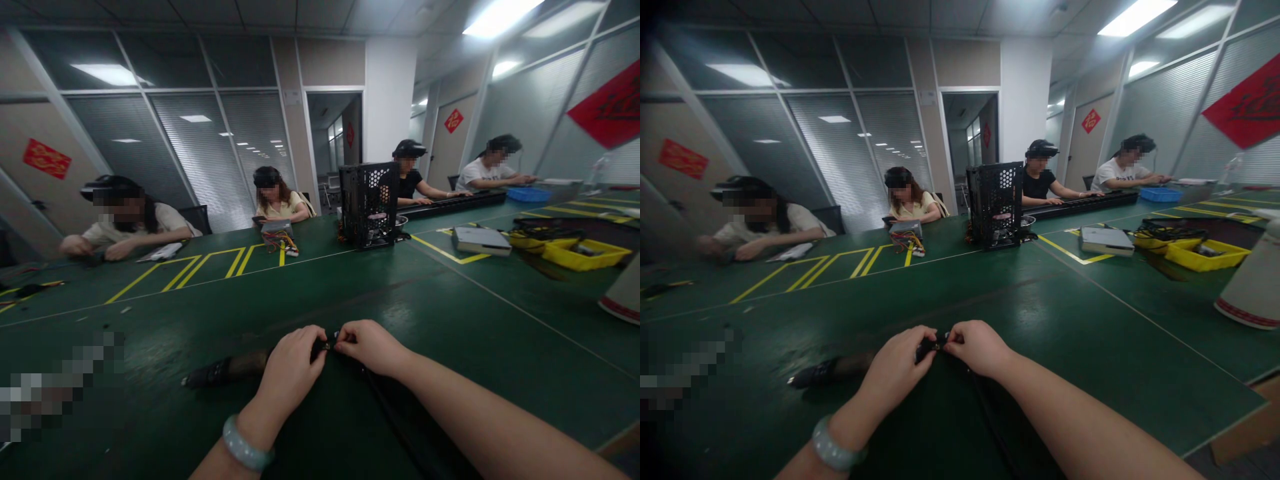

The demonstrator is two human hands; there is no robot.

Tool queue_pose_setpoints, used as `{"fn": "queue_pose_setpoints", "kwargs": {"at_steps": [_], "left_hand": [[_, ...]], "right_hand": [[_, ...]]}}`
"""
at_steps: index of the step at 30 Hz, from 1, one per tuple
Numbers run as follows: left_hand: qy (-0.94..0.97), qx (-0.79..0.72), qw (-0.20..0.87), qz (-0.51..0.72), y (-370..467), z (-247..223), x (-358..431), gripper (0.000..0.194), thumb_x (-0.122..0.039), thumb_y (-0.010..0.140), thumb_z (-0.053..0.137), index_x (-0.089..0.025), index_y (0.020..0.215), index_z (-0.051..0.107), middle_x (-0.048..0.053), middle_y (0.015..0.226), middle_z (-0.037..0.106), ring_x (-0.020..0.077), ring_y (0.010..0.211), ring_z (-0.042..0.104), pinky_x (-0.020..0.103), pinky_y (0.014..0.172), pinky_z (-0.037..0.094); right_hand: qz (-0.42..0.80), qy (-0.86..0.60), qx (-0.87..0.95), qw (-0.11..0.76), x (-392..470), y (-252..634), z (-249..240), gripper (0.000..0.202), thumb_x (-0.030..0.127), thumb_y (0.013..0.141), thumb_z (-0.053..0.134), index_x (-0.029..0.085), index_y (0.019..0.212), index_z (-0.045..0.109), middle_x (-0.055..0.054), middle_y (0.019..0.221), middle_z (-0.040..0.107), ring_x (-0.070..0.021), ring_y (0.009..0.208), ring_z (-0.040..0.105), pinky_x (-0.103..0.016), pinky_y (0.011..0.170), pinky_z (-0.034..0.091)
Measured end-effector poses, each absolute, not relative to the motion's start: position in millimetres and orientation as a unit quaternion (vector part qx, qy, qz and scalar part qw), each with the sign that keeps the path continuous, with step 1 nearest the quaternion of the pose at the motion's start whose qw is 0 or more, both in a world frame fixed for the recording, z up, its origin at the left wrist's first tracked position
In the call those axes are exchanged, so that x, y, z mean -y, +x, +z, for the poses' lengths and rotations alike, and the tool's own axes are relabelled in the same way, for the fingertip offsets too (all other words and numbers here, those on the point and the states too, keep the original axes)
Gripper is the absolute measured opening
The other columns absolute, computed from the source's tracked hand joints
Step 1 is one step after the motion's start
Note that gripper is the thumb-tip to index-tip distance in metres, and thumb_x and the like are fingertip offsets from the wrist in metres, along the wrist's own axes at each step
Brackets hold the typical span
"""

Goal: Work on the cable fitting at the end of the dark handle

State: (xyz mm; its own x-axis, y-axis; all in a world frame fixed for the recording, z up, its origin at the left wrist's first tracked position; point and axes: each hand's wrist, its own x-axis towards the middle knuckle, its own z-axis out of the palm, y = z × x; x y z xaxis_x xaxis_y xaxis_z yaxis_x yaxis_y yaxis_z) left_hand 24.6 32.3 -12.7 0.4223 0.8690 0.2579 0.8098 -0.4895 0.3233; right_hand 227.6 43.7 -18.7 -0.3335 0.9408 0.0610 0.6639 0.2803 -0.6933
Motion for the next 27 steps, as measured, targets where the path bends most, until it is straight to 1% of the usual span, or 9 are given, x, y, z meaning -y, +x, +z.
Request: {"fn": "queue_pose_setpoints", "kwargs": {"at_steps": [4, 14, 21, 27], "left_hand": [[0.841, -0.499, 0.078, 0.194, 24.7, -9.9, -30.6, 0.015, -0.024, 0.085, 0.055, -0.025, 0.099, 0.058, -0.001, 0.102, 0.062, 0.0185, 0.095, 0.058, 0.034, 0.084, 0.043], [0.846, -0.49, 0.071, 0.197, 25.6, -9.3, -29.3, 0.019, -0.018, 0.084, 0.052, -0.025, 0.1, 0.059, 0.0, 0.103, 0.063, 0.0188, 0.095, 0.057, 0.034, 0.084, 0.042], [0.838, -0.507, 0.074, 0.187, 26.0, -7.2, -28.4, 0.02, -0.022, 0.085, 0.053, -0.026, 0.105, 0.058, 0.0, 0.101, 0.062, 0.0187, 0.095, 0.057, 0.033, 0.083, 0.042], [0.847, -0.496, 0.072, 0.175, 27.1, -3.5, -26.9, 0.019, -0.018, 0.084, 0.05, -0.026, 0.1, 0.058, 0.001, 0.102, 0.062, 0.0193, 0.095, 0.056, 0.033, 0.083, 0.042]], "right_hand": [[0.294, -0.528, 0.761, 0.238, -43.8, 228.1, -19.6, 0.013, 0.032, 0.084, 0.063, 0.022, 0.085, 0.071, 0.002, 0.079, 0.071, -0.0123, 0.066, 0.062, -0.021, 0.056, 0.039], [0.289, -0.528, 0.761, 0.242, -44.9, 227.7, -21.1, 0.014, 0.033, 0.083, 0.063, 0.021, 0.084, 0.07, 0.001, 0.076, 0.07, -0.0125, 0.065, 0.061, -0.02, 0.053, 0.036], [0.285, -0.525, 0.765, 0.239, -45.7, 229.2, -21.4, 0.015, 0.035, 0.083, 0.062, 0.022, 0.085, 0.07, 0.001, 0.076, 0.07, -0.0121, 0.065, 0.061, -0.02, 0.053, 0.036], [0.277, -0.514, 0.775, 0.24, -47.2, 229.2, -23.5, 0.016, 0.035, 0.083, 0.061, 0.021, 0.083, 0.07, 0.001, 0.076, 0.07, -0.0118, 0.065, 0.06, -0.02, 0.054, 0.036]]}}
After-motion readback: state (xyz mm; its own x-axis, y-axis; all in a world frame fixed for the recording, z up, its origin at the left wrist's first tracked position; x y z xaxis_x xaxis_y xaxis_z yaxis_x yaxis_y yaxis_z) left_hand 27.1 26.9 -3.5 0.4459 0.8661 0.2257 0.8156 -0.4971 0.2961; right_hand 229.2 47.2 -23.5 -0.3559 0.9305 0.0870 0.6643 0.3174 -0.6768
